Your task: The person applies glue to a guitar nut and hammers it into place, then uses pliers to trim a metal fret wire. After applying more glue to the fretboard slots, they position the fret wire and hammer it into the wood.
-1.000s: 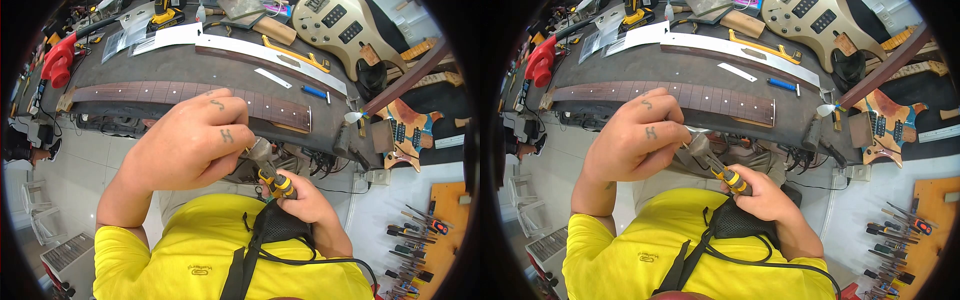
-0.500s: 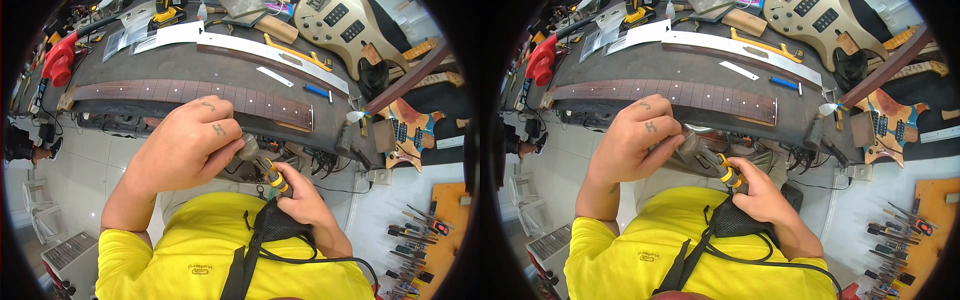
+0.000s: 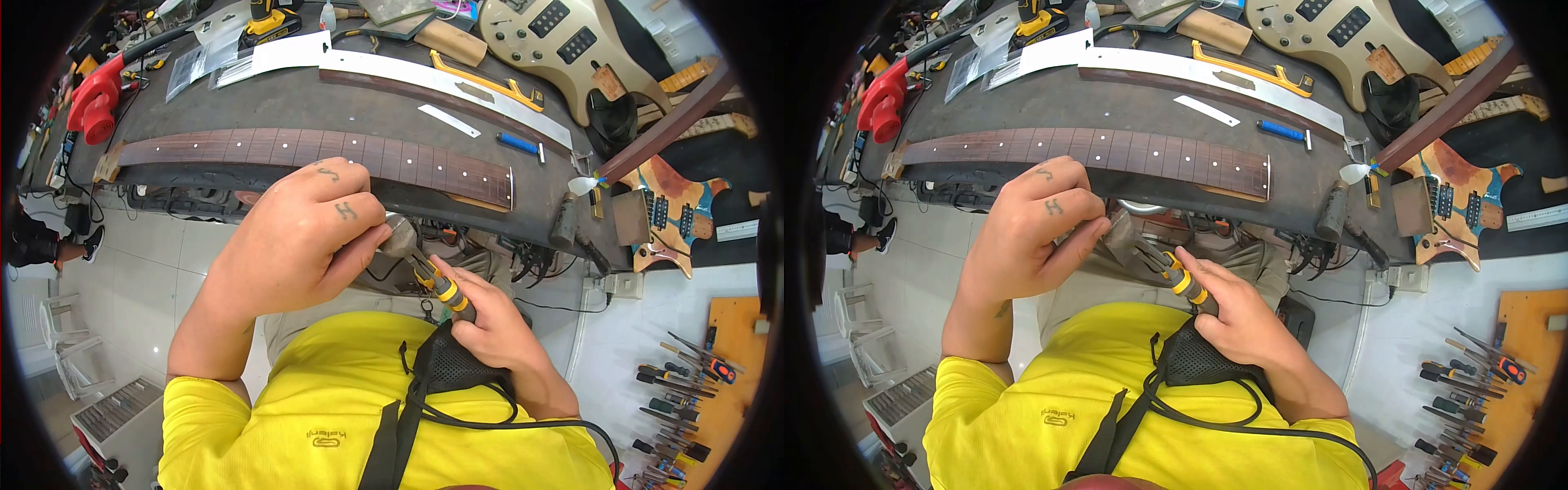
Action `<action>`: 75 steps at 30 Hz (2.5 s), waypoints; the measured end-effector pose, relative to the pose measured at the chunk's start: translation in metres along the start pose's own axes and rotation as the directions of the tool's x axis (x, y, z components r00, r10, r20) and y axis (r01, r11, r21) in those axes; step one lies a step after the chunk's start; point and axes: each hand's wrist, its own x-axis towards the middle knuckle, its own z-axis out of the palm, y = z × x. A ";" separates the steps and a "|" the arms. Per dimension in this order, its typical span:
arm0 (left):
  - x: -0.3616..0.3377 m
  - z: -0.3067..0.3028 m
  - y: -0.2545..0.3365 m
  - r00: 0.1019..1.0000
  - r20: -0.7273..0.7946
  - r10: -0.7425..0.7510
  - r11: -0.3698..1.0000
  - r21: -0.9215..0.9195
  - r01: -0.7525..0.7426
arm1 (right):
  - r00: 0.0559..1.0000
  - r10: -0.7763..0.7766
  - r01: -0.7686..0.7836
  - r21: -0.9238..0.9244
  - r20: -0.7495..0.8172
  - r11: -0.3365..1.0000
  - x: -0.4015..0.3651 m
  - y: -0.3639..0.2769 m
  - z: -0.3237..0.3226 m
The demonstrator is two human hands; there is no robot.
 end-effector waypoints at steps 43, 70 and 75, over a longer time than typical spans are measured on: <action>-0.023 0.025 0.000 0.792 -0.157 -0.589 0.791 -0.309 0.527 | 0.982 0.179 -0.151 0.350 -0.051 0.925 -0.002 0.016 0.009; -0.011 0.041 0.027 0.796 0.093 -0.598 0.630 -0.559 0.539 | 0.995 -0.015 0.051 0.364 -0.102 0.930 -0.001 0.015 0.005; -0.012 0.044 0.026 0.817 0.035 -0.575 0.705 -0.484 0.518 | 0.991 -0.008 0.057 0.364 -0.134 0.930 -0.001 0.017 0.008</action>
